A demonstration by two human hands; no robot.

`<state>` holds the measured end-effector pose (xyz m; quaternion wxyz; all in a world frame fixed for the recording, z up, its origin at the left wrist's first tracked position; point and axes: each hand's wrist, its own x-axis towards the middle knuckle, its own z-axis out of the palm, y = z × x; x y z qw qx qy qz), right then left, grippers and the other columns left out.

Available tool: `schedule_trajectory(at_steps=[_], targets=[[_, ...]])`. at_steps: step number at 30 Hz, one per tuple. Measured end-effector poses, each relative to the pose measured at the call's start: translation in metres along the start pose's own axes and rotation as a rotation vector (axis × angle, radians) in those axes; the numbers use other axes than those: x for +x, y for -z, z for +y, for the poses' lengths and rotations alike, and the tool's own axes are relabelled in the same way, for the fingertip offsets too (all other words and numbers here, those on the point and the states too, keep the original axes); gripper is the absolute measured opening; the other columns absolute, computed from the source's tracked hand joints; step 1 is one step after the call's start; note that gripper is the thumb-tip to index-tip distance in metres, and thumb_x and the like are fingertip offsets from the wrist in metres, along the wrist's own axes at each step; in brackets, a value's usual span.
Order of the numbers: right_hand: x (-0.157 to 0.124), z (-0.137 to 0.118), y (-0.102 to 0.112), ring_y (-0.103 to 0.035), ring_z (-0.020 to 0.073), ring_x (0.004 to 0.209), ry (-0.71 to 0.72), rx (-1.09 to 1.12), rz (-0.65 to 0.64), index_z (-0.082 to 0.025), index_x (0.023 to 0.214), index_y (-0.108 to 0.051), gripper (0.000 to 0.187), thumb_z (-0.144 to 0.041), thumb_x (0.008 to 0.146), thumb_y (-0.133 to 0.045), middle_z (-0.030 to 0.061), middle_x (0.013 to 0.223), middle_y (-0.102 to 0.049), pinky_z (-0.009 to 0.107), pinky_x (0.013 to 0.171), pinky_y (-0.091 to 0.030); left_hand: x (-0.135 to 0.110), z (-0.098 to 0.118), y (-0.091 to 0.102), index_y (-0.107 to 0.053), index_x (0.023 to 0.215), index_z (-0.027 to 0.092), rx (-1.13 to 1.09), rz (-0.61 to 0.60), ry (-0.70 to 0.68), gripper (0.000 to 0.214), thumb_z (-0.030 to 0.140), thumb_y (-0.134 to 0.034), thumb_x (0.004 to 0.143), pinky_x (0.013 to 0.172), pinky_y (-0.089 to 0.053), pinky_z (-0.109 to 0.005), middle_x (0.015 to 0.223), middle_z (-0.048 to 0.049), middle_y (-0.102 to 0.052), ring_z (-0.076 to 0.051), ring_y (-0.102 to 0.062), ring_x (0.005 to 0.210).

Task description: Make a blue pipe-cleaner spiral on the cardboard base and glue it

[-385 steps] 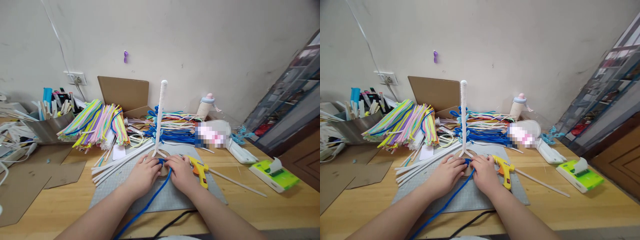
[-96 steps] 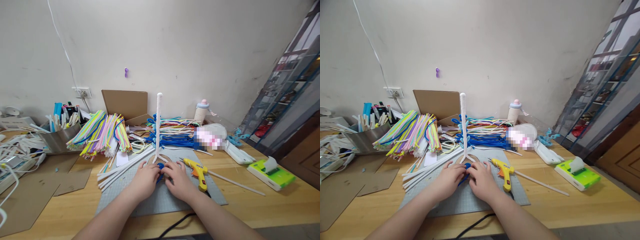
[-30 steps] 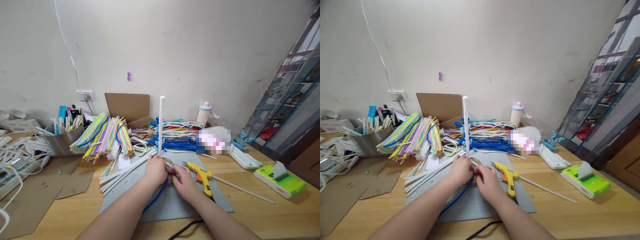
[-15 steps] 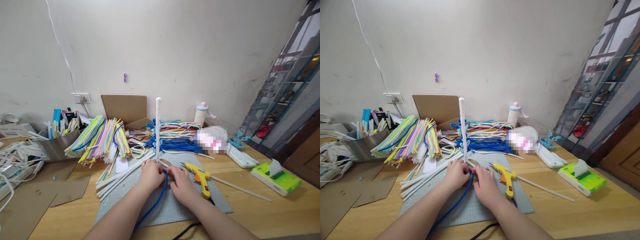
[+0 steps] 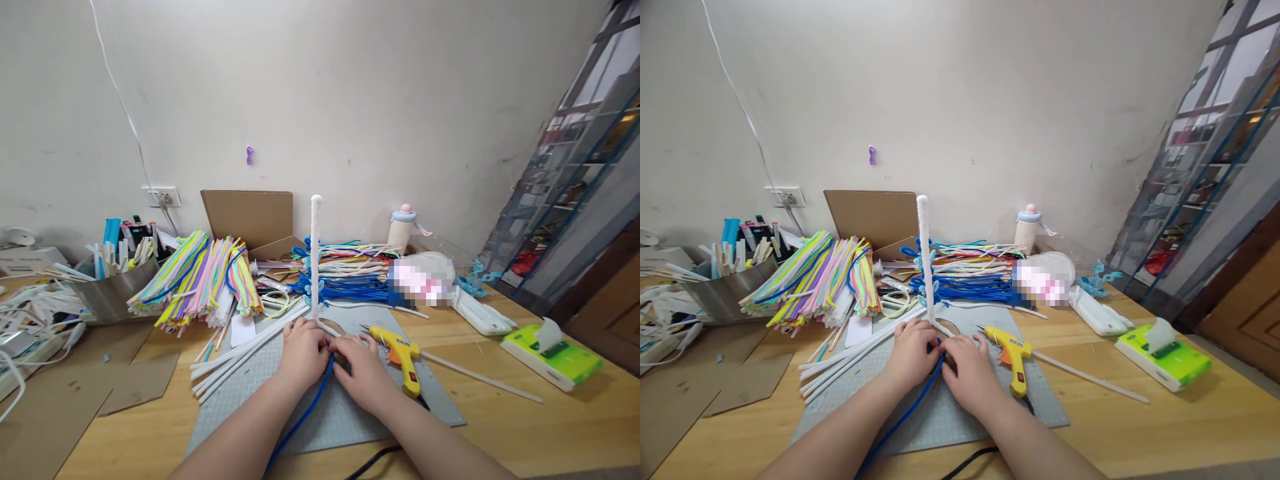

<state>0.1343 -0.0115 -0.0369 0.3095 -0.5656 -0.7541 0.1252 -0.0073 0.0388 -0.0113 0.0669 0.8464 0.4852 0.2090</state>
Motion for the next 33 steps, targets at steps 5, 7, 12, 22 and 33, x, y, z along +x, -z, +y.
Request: schedule_trajectory(at_steps=[5,7,12,22,33], targets=[[0.001,-0.001,-0.002,-0.053,0.0211,0.105,0.040,-0.013,0.025,-0.026,0.086,-0.057,0.020,-0.011,0.076,-0.048,0.0003,0.101,-0.065,0.049,0.099,-0.017,0.000,-0.001,0.001,-0.064,0.062,0.022,-0.002,0.002,-0.015,0.014,0.021,-0.058,0.075,0.080,-0.028,-0.037,0.081,0.0002,-0.066,-0.020,-0.051,0.091],[0.002,-0.001,-0.002,-0.055,0.0197,0.102,0.032,-0.011,0.038,-0.025,0.085,-0.056,0.021,-0.009,0.076,-0.047,-0.0001,0.099,-0.066,0.048,0.100,-0.017,0.000,-0.001,0.001,-0.063,0.062,0.022,0.001,0.003,-0.016,0.013,0.021,-0.059,0.075,0.081,-0.028,-0.037,0.081,0.0006,-0.066,-0.020,-0.051,0.090],[0.001,0.001,-0.002,-0.058,0.0194,0.100,-0.027,0.020,0.072,-0.024,0.081,-0.057,0.020,-0.007,0.075,-0.047,0.0012,0.098,-0.068,0.047,0.101,-0.018,-0.001,0.002,0.001,-0.062,0.063,0.021,0.024,0.003,-0.003,0.014,0.020,-0.056,0.076,0.081,-0.028,-0.038,0.083,-0.0020,-0.067,-0.022,-0.051,0.090],[0.001,0.001,-0.004,-0.059,0.0179,0.098,-0.041,0.038,0.043,-0.024,0.081,-0.059,0.021,-0.007,0.076,-0.048,-0.0008,0.095,-0.069,0.045,0.099,-0.021,-0.001,0.007,0.001,-0.065,0.067,0.022,0.072,-0.034,0.014,0.018,0.019,-0.052,0.079,0.083,-0.029,-0.039,0.088,-0.0033,-0.067,-0.023,-0.051,0.093],[0.002,0.002,-0.007,-0.060,0.0173,0.087,-0.095,0.056,0.057,-0.024,0.080,-0.056,0.019,-0.008,0.076,-0.047,-0.0020,0.086,-0.068,0.043,0.097,-0.026,0.010,0.006,0.006,-0.067,0.064,0.022,0.115,-0.111,-0.023,0.016,0.022,-0.054,0.074,0.082,-0.031,-0.038,0.084,-0.0042,-0.066,-0.024,-0.051,0.093]])
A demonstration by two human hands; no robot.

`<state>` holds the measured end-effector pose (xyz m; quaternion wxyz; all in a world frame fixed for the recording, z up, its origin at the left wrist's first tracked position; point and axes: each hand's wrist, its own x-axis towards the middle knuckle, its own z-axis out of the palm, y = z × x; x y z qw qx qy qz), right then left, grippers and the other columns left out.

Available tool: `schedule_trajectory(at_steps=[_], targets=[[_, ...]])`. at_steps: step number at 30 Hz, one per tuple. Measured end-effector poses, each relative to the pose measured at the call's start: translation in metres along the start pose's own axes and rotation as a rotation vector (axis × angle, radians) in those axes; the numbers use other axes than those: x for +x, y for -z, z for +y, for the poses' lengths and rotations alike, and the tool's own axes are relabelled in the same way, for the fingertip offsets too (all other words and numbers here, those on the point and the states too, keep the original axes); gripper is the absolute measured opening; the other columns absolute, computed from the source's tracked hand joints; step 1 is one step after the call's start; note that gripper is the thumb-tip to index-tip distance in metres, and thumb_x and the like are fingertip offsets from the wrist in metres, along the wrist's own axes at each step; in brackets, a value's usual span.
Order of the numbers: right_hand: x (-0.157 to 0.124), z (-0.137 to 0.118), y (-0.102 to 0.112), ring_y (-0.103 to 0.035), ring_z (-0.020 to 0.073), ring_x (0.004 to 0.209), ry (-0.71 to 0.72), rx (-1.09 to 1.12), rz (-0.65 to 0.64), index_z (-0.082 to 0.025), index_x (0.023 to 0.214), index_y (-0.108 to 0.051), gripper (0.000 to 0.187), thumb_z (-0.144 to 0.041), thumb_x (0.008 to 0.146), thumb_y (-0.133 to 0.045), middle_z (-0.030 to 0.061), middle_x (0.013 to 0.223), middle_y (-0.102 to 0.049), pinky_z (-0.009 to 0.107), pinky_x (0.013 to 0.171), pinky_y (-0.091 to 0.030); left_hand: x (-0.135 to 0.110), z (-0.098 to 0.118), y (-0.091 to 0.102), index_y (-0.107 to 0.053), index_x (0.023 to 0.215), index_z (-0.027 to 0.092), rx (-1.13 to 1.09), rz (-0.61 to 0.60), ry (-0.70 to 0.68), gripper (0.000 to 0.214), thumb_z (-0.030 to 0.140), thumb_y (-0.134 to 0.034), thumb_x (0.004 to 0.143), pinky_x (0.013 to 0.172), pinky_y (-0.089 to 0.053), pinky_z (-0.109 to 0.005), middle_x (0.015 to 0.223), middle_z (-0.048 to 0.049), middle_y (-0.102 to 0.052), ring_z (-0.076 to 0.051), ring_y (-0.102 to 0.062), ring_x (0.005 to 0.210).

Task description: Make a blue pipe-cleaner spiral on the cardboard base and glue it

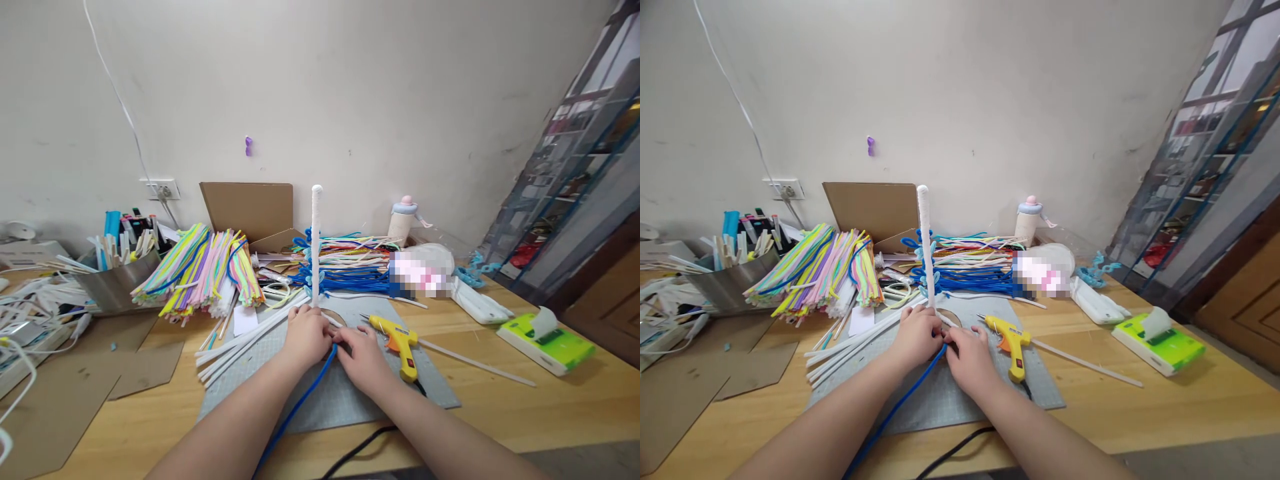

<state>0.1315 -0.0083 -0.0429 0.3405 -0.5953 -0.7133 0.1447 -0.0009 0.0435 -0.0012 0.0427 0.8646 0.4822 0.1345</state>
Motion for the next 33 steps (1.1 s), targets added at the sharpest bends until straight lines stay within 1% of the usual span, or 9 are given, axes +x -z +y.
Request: schedule_trajectory(at_steps=[5,10,13,17,20,22,26,30,33], targets=[[0.001,0.001,0.000,-0.059,0.0182,0.086,-0.007,-0.006,0.003,-0.023,0.078,-0.056,0.016,-0.009,0.075,-0.048,-0.0011,0.085,-0.068,0.043,0.094,-0.028,0.003,-0.001,-0.002,-0.066,0.062,0.022,0.010,-0.011,0.017,0.016,0.024,-0.055,0.073,0.082,-0.032,-0.039,0.085,-0.0040,-0.066,-0.024,-0.052,0.093],[-0.001,0.001,-0.002,-0.059,0.0171,0.084,0.022,-0.032,0.003,-0.023,0.078,-0.055,0.015,-0.009,0.075,-0.047,-0.0022,0.083,-0.067,0.044,0.096,-0.025,-0.003,-0.002,-0.004,-0.067,0.067,0.021,0.011,0.006,-0.012,0.015,0.022,-0.055,0.076,0.084,-0.031,-0.039,0.087,-0.0046,-0.065,-0.024,-0.050,0.095],[-0.002,0.002,-0.002,-0.059,0.0175,0.085,0.050,-0.059,0.006,-0.023,0.079,-0.055,0.015,-0.010,0.075,-0.048,-0.0016,0.082,-0.067,0.044,0.097,-0.025,-0.009,-0.004,0.000,-0.067,0.073,0.022,0.010,0.011,-0.063,0.018,0.021,-0.051,0.081,0.089,-0.028,-0.040,0.091,-0.0051,-0.064,-0.024,-0.048,0.099],[-0.003,0.003,-0.001,-0.060,0.0177,0.091,0.057,-0.045,-0.002,-0.023,0.080,-0.055,0.015,-0.010,0.076,-0.048,-0.0012,0.089,-0.068,0.044,0.097,-0.024,-0.020,-0.011,0.009,-0.067,0.081,0.024,0.001,-0.005,-0.164,0.019,0.021,-0.049,0.086,0.095,-0.026,-0.039,0.097,-0.0028,-0.064,-0.022,-0.048,0.104],[-0.002,0.004,0.000,-0.060,0.0176,0.095,0.038,-0.005,-0.011,-0.023,0.081,-0.055,0.015,-0.011,0.077,-0.048,-0.0011,0.093,-0.069,0.044,0.097,-0.024,-0.027,-0.017,0.013,-0.065,0.096,0.026,-0.008,0.008,-0.195,0.023,0.017,-0.046,0.088,0.096,-0.025,-0.038,0.107,-0.0016,-0.063,-0.020,-0.048,0.107],[-0.002,0.003,0.001,-0.060,0.0181,0.096,0.029,0.007,-0.010,-0.023,0.082,-0.056,0.014,-0.012,0.078,-0.049,-0.0004,0.095,-0.070,0.044,0.097,-0.025,-0.031,-0.020,0.012,-0.062,0.105,0.026,-0.015,0.008,-0.223,0.027,0.014,-0.045,0.088,0.095,-0.026,-0.036,0.111,-0.0020,-0.062,-0.020,-0.049,0.108],[-0.001,0.003,0.002,-0.060,0.0183,0.096,0.027,0.013,-0.003,-0.023,0.080,-0.056,0.013,-0.012,0.077,-0.049,0.0003,0.097,-0.070,0.043,0.097,-0.025,-0.034,-0.024,0.006,-0.060,0.112,0.025,-0.018,-0.020,-0.305,0.031,0.012,-0.047,0.086,0.095,-0.029,-0.035,0.113,-0.0024,-0.063,-0.019,-0.051,0.110],[-0.001,0.004,0.000,-0.060,0.0188,0.099,0.017,0.022,-0.006,-0.023,0.080,-0.056,0.013,-0.013,0.077,-0.048,0.0018,0.100,-0.070,0.043,0.097,-0.025,-0.036,-0.026,0.002,-0.056,0.118,0.025,-0.041,-0.002,-0.345,0.036,0.012,-0.045,0.086,0.100,-0.027,-0.037,0.123,-0.0022,-0.060,-0.019,-0.045,0.123],[-0.001,0.004,0.000,-0.060,0.0188,0.099,0.019,0.020,-0.014,-0.023,0.081,-0.056,0.014,-0.012,0.077,-0.047,0.0018,0.100,-0.070,0.043,0.098,-0.024,-0.038,-0.029,-0.001,-0.053,0.123,0.027,-0.076,-0.019,-0.355,0.040,0.013,-0.045,0.086,0.101,-0.027,-0.038,0.128,-0.0017,-0.058,-0.019,-0.043,0.126]])
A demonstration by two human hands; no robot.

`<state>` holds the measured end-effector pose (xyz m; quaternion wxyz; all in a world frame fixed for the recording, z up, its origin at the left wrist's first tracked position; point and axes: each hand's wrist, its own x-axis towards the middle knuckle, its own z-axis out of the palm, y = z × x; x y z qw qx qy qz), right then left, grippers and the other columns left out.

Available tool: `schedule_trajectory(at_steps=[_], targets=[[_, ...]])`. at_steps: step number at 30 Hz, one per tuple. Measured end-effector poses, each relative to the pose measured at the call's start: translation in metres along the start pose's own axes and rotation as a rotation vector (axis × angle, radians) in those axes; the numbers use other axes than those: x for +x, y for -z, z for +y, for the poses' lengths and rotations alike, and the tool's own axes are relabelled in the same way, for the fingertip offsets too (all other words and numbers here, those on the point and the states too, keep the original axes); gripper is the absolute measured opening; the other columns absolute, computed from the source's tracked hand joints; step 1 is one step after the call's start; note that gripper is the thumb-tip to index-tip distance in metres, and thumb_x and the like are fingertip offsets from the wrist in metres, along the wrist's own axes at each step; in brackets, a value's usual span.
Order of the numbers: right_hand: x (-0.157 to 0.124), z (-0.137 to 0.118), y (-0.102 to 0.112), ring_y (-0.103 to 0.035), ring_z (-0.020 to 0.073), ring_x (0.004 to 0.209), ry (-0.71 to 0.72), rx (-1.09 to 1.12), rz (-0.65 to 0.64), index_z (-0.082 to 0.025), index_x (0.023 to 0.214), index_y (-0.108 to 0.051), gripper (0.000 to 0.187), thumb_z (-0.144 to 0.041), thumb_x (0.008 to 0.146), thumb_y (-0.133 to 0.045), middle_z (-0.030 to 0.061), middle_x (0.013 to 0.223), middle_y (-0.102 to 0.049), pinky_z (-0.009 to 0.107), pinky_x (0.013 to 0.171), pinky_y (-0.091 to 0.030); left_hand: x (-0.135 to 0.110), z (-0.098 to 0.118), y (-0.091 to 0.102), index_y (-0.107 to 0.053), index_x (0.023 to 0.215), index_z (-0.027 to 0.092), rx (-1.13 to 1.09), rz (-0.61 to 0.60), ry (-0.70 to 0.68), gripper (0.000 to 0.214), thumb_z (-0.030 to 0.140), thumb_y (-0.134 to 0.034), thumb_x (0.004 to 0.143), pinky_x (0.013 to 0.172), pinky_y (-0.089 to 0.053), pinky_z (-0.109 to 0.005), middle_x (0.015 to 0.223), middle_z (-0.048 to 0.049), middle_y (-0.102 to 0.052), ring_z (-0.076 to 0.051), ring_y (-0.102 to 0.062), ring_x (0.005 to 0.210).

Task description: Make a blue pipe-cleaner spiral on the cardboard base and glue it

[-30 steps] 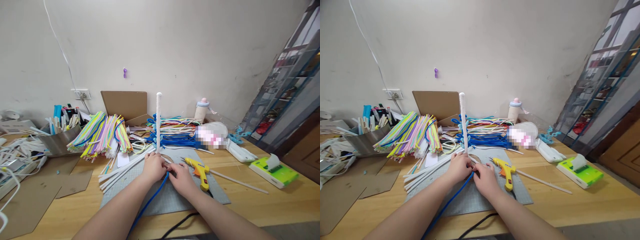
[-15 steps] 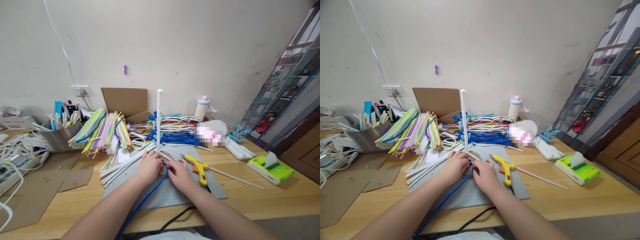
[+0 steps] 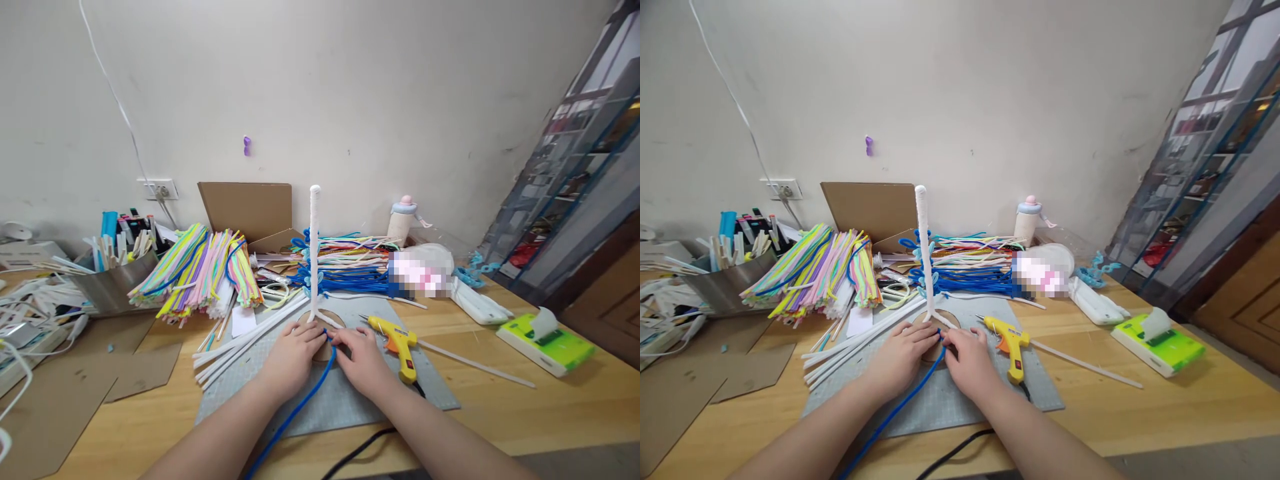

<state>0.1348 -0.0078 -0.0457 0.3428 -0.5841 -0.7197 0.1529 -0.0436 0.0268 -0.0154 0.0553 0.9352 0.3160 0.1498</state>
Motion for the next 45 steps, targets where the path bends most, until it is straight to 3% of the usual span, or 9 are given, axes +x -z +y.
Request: schedule_trajectory(at_steps=[5,12,16,20,26,30,34,39,45], targets=[[0.001,-0.001,0.001,-0.059,0.0196,0.101,-0.005,-0.003,-0.001,-0.023,0.081,-0.057,0.014,-0.013,0.077,-0.048,0.0026,0.102,-0.069,0.044,0.097,-0.025,-0.005,0.000,0.000,-0.050,0.127,0.033,-0.054,-0.018,0.068,0.045,0.014,-0.043,0.087,0.107,-0.019,-0.043,0.130,0.0020,-0.056,-0.018,-0.044,0.126],[0.000,0.000,0.000,-0.059,0.0186,0.098,0.002,-0.002,-0.001,-0.023,0.081,-0.057,0.014,-0.013,0.078,-0.048,0.0009,0.097,-0.070,0.043,0.097,-0.025,-0.003,0.014,0.008,-0.061,0.111,0.033,-0.100,0.048,0.123,0.027,0.029,-0.043,0.090,0.110,-0.003,-0.051,0.121,0.0022,-0.063,-0.021,-0.043,0.125],[0.000,-0.001,0.002,-0.060,0.0185,0.097,0.014,-0.001,-0.006,-0.023,0.082,-0.057,0.014,-0.013,0.078,-0.049,0.0003,0.098,-0.069,0.044,0.097,-0.024,0.010,0.008,0.004,-0.067,0.097,0.029,-0.138,0.105,0.188,0.029,0.013,-0.047,0.082,0.107,-0.014,-0.052,0.106,0.0001,-0.068,-0.023,-0.048,0.117],[-0.001,-0.002,0.001,-0.060,0.0186,0.095,0.026,-0.018,-0.005,-0.023,0.082,-0.057,0.014,-0.012,0.076,-0.050,0.0004,0.095,-0.069,0.046,0.099,-0.023,0.026,0.000,-0.002,-0.064,0.101,0.023,-0.175,0.166,0.208,0.036,0.004,-0.048,0.075,0.094,-0.036,-0.039,0.102,-0.0045,-0.066,-0.022,-0.054,0.103],[-0.003,-0.001,0.023,-0.060,0.0203,0.099,0.068,-0.096,0.029,-0.026,0.096,-0.061,0.026,-0.014,0.080,-0.045,0.0021,0.103,-0.069,0.049,0.101,-0.023,0.028,-0.008,-0.007,-0.066,0.090,0.023,-0.193,0.123,0.169,0.028,0.004,-0.055,0.073,0.086,-0.039,-0.034,0.095,-0.0023,-0.066,-0.021,-0.056,0.095],[-0.017,0.014,0.067,-0.063,0.0220,0.085,-0.195,-0.233,0.176,-0.022,0.090,-0.062,0.025,-0.033,0.087,-0.041,0.0067,0.091,-0.070,0.034,0.075,-0.042,0.022,-0.012,-0.006,-0.064,0.096,0.025,-0.206,0.119,0.166,0.031,0.005,-0.058,0.073,0.087,-0.037,-0.035,0.098,-0.0007,-0.066,-0.021,-0.056,0.097],[-0.037,0.037,0.095,-0.062,0.0246,0.063,-0.611,-0.489,-0.090,-0.021,0.064,-0.057,0.045,-0.058,0.083,-0.039,0.0074,0.067,-0.067,0.029,0.049,-0.033,0.019,-0.010,0.000,-0.061,0.106,0.027,-0.228,0.086,0.145,0.038,0.012,-0.065,0.071,0.091,-0.034,-0.038,0.104,-0.0003,-0.066,-0.022,-0.054,0.102],[-0.042,0.058,0.088,-0.062,0.0242,0.067,-0.623,-0.475,-0.183,-0.022,0.070,-0.059,0.041,-0.059,0.078,-0.044,0.0075,0.075,-0.068,0.027,0.050,-0.032,0.017,-0.003,0.005,-0.057,0.116,0.028,-0.162,0.047,0.079,0.043,0.018,-0.064,0.075,0.098,-0.027,-0.042,0.115,-0.0008,-0.062,-0.024,-0.048,0.112],[-0.035,0.071,0.082,-0.062,0.0209,0.058,-0.692,-0.170,-0.081,-0.020,0.072,-0.059,0.017,-0.036,0.073,-0.053,0.0067,0.068,-0.065,0.026,0.047,-0.036,0.017,0.001,0.002,-0.063,0.104,0.027,-0.073,0.053,0.067,0.028,0.016,-0.058,0.079,0.096,-0.031,-0.040,0.119,-0.0026,-0.057,-0.024,-0.045,0.114]])
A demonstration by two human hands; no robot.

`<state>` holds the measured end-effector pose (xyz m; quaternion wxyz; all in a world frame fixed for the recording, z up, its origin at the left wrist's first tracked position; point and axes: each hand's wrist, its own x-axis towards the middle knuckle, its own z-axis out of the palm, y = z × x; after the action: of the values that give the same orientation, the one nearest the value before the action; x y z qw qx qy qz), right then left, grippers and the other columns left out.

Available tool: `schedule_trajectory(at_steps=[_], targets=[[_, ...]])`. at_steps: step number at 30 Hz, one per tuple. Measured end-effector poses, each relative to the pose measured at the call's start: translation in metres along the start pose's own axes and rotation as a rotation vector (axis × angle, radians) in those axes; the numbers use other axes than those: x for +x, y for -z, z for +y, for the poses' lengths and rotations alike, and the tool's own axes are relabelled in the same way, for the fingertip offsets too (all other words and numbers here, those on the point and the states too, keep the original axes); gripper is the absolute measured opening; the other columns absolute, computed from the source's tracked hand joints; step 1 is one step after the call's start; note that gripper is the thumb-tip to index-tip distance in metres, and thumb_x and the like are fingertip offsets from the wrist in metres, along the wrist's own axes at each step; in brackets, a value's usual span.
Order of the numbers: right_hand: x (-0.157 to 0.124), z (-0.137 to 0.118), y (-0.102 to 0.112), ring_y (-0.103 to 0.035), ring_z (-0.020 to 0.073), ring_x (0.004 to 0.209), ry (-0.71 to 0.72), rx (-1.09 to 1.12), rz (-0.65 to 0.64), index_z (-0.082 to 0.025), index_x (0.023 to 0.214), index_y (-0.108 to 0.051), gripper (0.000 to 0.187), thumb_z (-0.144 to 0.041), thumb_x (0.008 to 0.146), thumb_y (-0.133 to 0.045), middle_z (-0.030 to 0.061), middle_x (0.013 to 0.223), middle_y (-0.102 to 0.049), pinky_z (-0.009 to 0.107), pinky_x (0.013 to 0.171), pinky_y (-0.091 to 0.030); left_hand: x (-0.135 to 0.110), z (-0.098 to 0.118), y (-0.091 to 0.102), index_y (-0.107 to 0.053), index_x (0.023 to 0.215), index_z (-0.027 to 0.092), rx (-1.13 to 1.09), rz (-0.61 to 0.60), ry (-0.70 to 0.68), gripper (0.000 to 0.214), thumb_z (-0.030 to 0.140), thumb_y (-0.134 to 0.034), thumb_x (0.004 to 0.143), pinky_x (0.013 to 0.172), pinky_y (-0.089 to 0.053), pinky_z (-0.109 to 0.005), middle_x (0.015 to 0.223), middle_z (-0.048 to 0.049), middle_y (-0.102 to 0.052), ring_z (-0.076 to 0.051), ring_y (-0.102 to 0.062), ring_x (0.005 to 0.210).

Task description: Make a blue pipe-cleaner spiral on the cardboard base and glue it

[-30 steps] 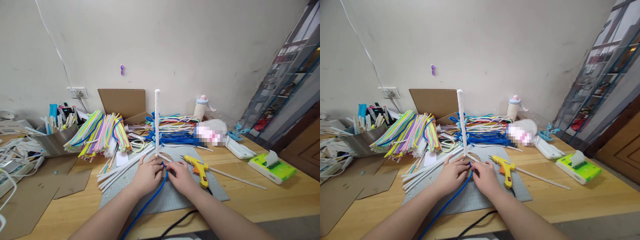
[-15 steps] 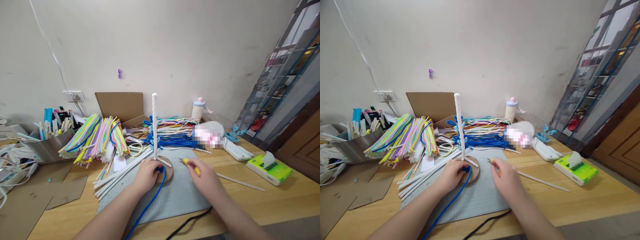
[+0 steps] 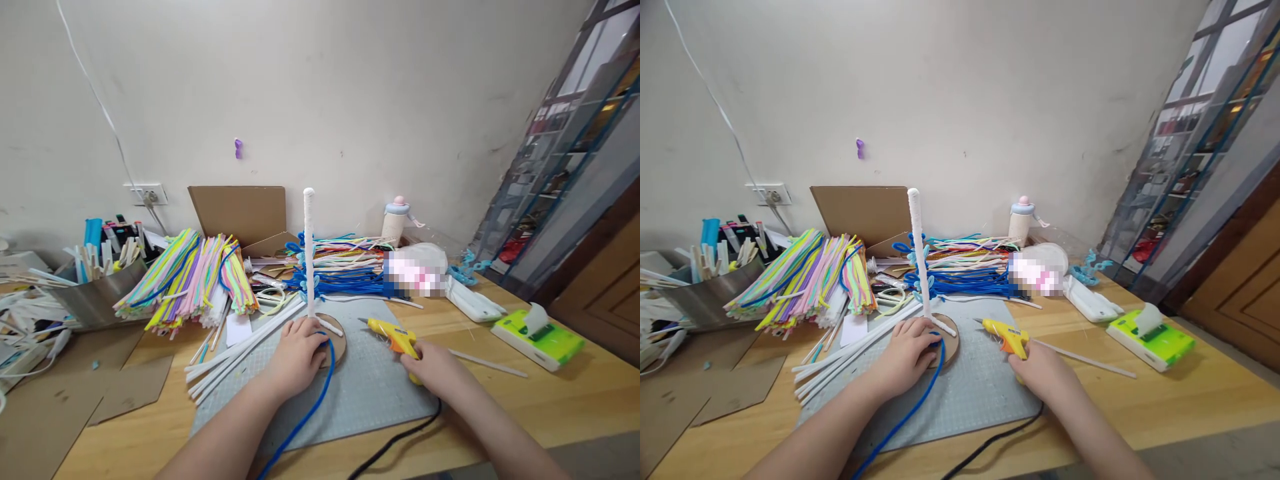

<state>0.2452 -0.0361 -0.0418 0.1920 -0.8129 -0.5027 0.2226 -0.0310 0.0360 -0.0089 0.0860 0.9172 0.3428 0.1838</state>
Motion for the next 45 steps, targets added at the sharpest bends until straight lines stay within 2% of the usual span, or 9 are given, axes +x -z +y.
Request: schedule_trajectory(at_steps=[3,7,10,13,16,21,25,29,45], targets=[[-0.005,0.000,0.005,-0.057,0.0165,0.045,-0.062,0.470,-0.073,-0.020,0.079,-0.055,0.018,-0.037,0.073,-0.054,0.0012,0.061,-0.059,0.024,0.040,-0.038,0.000,0.001,0.001,-0.061,0.107,0.027,0.002,-0.004,-0.006,0.030,0.017,-0.057,0.079,0.096,-0.030,-0.040,0.116,-0.0022,-0.059,-0.023,-0.047,0.112],[-0.018,-0.008,0.018,-0.062,0.0144,0.068,-0.037,1.161,-0.307,-0.022,0.097,-0.056,0.028,-0.027,0.070,-0.063,0.0027,0.083,-0.064,0.022,0.054,-0.050,0.003,0.007,-0.001,-0.054,0.118,0.028,0.040,0.022,0.021,0.043,0.028,-0.065,0.077,0.095,-0.029,-0.043,0.114,-0.0043,-0.060,-0.025,-0.049,0.109],[-0.023,-0.015,0.023,-0.063,0.0129,0.076,-0.111,1.401,-0.435,-0.022,0.100,-0.060,0.032,-0.019,0.069,-0.067,0.0029,0.089,-0.065,0.021,0.066,-0.054,0.006,0.009,-0.006,-0.060,0.112,0.030,0.066,0.031,0.030,0.037,0.039,-0.066,0.077,0.092,-0.031,-0.043,0.108,-0.0045,-0.061,-0.026,-0.050,0.105],[-0.022,-0.022,0.021,-0.061,0.0111,0.065,-0.117,1.494,-0.447,-0.021,0.094,-0.061,0.019,-0.028,0.076,-0.063,0.0037,0.084,-0.066,0.018,0.053,-0.051,0.009,0.008,-0.014,-0.065,0.102,0.032,0.033,0.076,0.072,0.020,0.034,-0.052,0.088,0.090,-0.032,-0.041,0.102,-0.0026,-0.064,-0.024,-0.052,0.103],[-0.021,-0.032,0.015,-0.059,0.0093,0.055,-0.049,1.377,-0.432,-0.018,0.092,-0.060,0.023,-0.039,0.082,-0.058,0.0051,0.079,-0.066,0.016,0.043,-0.044,0.012,0.005,-0.018,-0.066,0.101,0.031,-0.079,0.160,0.163,0.024,0.030,-0.044,0.092,0.092,-0.032,-0.041,0.102,-0.0007,-0.067,-0.021,-0.055,0.102],[-0.021,-0.052,0.004,-0.062,0.0126,0.066,0.157,1.036,-0.397,-0.016,0.093,-0.059,0.030,-0.039,0.075,-0.066,0.0062,0.088,-0.066,0.017,0.043,-0.044,0.013,0.001,-0.017,-0.067,0.097,0.026,-0.143,0.197,0.242,0.028,0.028,-0.039,0.092,0.092,-0.035,-0.040,0.102,-0.0012,-0.070,-0.020,-0.060,0.099],[-0.017,-0.062,-0.009,-0.052,0.0088,0.048,0.174,0.776,-0.315,-0.015,0.076,-0.058,0.029,-0.044,0.075,-0.060,0.0008,0.067,-0.062,0.017,0.035,-0.041,0.013,-0.003,-0.018,-0.067,0.098,0.026,-0.164,0.193,0.265,0.031,0.030,-0.037,0.092,0.093,-0.036,-0.040,0.104,-0.0008,-0.070,-0.021,-0.060,0.101],[-0.009,-0.062,-0.023,-0.044,0.0075,0.034,0.135,0.562,-0.264,-0.015,0.067,-0.057,0.033,-0.045,0.079,-0.053,-0.0052,0.044,-0.050,0.018,0.031,-0.037,0.014,-0.005,-0.021,-0.067,0.099,0.026,-0.177,0.199,0.286,0.031,0.031,-0.037,0.092,0.096,-0.035,-0.041,0.105,-0.0005,-0.070,-0.022,-0.060,0.102],[-0.004,-0.071,-0.035,-0.043,0.0068,0.034,0.136,0.501,-0.225,-0.015,0.074,-0.058,0.029,-0.043,0.079,-0.056,-0.0030,0.052,-0.054,0.017,0.029,-0.036,0.014,-0.003,-0.017,-0.068,0.096,0.025,-0.188,0.189,0.273,0.034,0.032,-0.035,0.093,0.093,-0.037,-0.038,0.105,-0.0007,-0.070,-0.021,-0.061,0.101]])
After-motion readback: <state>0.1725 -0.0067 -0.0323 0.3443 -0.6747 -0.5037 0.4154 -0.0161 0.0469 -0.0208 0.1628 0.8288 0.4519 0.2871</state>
